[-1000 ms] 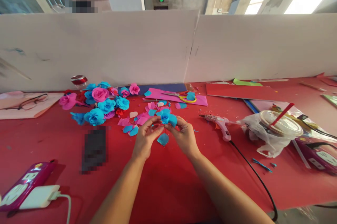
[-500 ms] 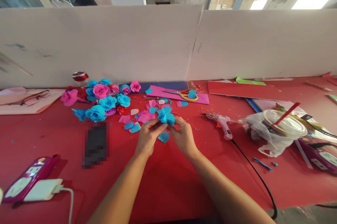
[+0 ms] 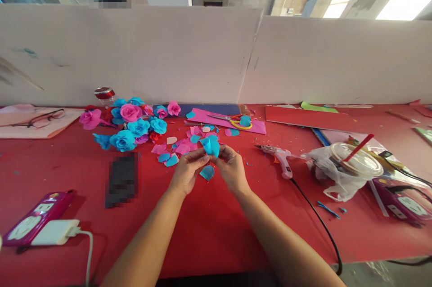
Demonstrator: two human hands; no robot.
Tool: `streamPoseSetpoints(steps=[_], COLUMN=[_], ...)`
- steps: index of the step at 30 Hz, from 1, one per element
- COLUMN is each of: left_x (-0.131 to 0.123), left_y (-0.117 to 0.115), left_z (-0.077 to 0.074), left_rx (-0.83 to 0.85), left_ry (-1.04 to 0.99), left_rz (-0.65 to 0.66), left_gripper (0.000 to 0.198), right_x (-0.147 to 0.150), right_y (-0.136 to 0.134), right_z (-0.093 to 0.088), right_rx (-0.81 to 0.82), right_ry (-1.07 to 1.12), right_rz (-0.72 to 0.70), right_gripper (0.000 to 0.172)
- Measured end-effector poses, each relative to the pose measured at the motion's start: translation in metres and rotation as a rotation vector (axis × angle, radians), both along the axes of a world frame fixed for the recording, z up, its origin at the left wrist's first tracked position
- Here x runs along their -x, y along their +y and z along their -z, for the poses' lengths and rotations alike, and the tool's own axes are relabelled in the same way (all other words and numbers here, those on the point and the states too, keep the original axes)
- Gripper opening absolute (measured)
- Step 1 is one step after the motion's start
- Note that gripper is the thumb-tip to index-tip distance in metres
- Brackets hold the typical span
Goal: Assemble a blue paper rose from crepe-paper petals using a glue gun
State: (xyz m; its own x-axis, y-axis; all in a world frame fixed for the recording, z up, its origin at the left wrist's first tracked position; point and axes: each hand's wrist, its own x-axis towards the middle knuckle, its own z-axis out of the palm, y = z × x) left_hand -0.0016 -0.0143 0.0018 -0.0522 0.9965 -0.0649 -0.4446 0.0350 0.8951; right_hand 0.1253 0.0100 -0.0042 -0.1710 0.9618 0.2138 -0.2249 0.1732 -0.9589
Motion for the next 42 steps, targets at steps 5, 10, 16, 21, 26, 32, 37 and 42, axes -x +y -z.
streamPoseSetpoints(steps=[5, 10, 16, 21, 26, 32, 37, 42], left_x=[-0.0008, 0.0005, 0.0016, 0.0015, 0.0038, 0.0056, 0.0026, -0.0018], left_y=[0.0017, 0.002, 0.0033, 0.0047, 0.0044, 0.0037, 0.003, 0.0019], left_z=[0.002, 0.0047, 0.0028, 0.0007, 0.0001, -0.0009, -0.0001, 0.004], left_rx=[-0.005, 0.034, -0.016, 0.01, 0.025, 0.053, 0.053, 0.018], left_ry=[0.009, -0.047, -0.138, -0.187, -0.149, -0.109, -0.029, -0.008], left_rz=[-0.071, -0.043, -0.079, -0.078, -0.072, -0.066, -0.126, -0.105], left_gripper=[0.019, 0.019, 0.02, 0.017, 0.018, 0.018, 0.02, 0.02], right_x=[0.0031, 0.0029, 0.0005, 0.001, 0.0006, -0.0004, 0.0026, 0.0037], right_y=[-0.0035, -0.0058, -0.0042, -0.0028, -0.0026, -0.0027, -0.0043, -0.0064], right_z=[-0.0019, -0.0071, -0.009, -0.0036, -0.0025, -0.0045, -0.0036, -0.0066], right_rx=[0.001, 0.014, 0.279, 0.389, 0.369, 0.343, 0.257, 0.162], right_ry=[0.005, 0.093, 0.418, 0.507, 0.457, 0.378, 0.295, 0.269], right_rz=[0.027, -0.004, -0.225, -0.36, -0.353, -0.279, -0.143, -0.063], right_gripper=[0.015, 0.018, 0.024, 0.018, 0.015, 0.02, 0.021, 0.021])
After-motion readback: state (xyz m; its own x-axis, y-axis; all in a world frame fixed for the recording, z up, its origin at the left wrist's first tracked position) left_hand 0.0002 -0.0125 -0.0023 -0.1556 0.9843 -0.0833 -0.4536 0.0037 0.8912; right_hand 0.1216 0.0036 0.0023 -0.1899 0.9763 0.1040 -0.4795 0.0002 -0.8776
